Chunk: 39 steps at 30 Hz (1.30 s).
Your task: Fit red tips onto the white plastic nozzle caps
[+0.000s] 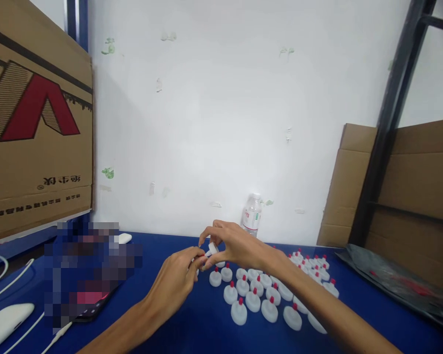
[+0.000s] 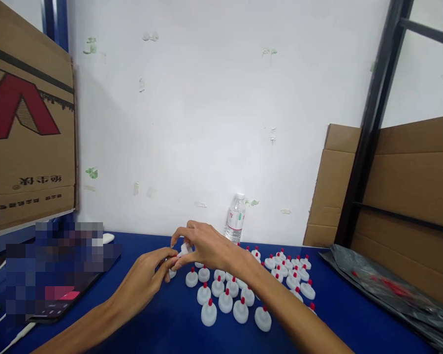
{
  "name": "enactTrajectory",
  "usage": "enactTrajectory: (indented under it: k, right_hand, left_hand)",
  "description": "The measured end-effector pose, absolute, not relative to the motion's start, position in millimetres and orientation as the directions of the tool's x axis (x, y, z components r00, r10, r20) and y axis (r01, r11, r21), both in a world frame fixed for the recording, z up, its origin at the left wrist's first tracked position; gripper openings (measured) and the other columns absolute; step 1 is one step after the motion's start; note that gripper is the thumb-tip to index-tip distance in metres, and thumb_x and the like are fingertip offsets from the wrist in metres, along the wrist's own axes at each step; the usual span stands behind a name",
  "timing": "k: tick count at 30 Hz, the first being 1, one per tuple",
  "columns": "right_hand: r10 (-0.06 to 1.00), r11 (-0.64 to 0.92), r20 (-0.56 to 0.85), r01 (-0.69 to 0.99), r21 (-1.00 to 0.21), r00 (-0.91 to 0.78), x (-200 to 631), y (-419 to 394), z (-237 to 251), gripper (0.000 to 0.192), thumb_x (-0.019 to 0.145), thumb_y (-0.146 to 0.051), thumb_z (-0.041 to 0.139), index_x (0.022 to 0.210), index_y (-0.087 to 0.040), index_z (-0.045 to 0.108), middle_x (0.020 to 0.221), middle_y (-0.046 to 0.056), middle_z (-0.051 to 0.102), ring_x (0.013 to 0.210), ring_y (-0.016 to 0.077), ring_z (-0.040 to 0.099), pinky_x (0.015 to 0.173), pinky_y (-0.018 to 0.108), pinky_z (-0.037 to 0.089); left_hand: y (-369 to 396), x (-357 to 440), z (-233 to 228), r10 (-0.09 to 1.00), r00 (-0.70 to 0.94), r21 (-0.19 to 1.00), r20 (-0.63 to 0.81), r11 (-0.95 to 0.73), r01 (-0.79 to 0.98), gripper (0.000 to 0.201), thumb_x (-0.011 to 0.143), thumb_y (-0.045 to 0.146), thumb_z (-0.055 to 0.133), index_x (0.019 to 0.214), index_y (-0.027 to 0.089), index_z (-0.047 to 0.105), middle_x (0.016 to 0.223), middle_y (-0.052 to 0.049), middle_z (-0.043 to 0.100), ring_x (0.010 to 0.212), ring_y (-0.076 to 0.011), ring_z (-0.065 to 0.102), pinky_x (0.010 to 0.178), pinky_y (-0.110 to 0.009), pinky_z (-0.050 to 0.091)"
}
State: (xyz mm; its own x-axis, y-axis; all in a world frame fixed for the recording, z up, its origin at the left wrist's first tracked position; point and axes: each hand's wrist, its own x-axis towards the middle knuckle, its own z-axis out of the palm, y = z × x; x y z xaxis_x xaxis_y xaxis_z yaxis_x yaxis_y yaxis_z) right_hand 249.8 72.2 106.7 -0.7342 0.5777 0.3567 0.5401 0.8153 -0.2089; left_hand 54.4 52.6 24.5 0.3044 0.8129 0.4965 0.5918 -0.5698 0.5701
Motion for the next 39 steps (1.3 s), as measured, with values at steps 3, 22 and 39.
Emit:
enactTrajectory:
  k: [3,22,39]
  right_hand:
    - [0.561,0.826,0.393,0.52,-0.216,-0.729,249,74,105,0.043,0.077,-0.057,0.077,0.109,-0.03,0.066,0.087,-0.002,0.054,0.082,0.015,0.056,0.07,0.025,0.042]
    - [0.465,0.877,0.496,0.459,-0.143,-0.733,244,77,97,0.038,0.08,-0.056,0.075,0.101,-0.025,0.069,0.085,-0.002,0.053,0.073,0.0115,0.053,0.065,0.021,0.039]
    - [0.813,0.567,0.132,0.823,0.041,-0.567,280,98,103,0.022,0.084,-0.04,0.076,0.093,-0.021,0.071,0.089,0.006,0.071,0.083,0.0234,0.065,0.062,0.028,0.039]
  left_hand:
    - [52,56,26,0.819,0.271,0.647,0.505,-0.567,0.509,0.037,0.103,0.038,0.037,0.084,0.021,0.064,0.065,0.002,0.065,0.061,-0.0173,0.063,0.063,-0.027,0.041]
    - [58,52,29,0.844,0.341,0.822,0.414,-0.507,0.258,0.047,0.099,0.054,0.044,0.069,0.019,0.054,0.048,0.004,0.057,0.043,-0.0124,0.057,0.043,-0.02,0.034]
    - [73,43,10,0.835,0.131,0.489,0.534,-0.432,0.758,0.033,0.099,0.037,0.038,0.119,0.022,0.06,0.121,-0.01,0.057,0.118,-0.0294,0.052,0.101,-0.047,0.043]
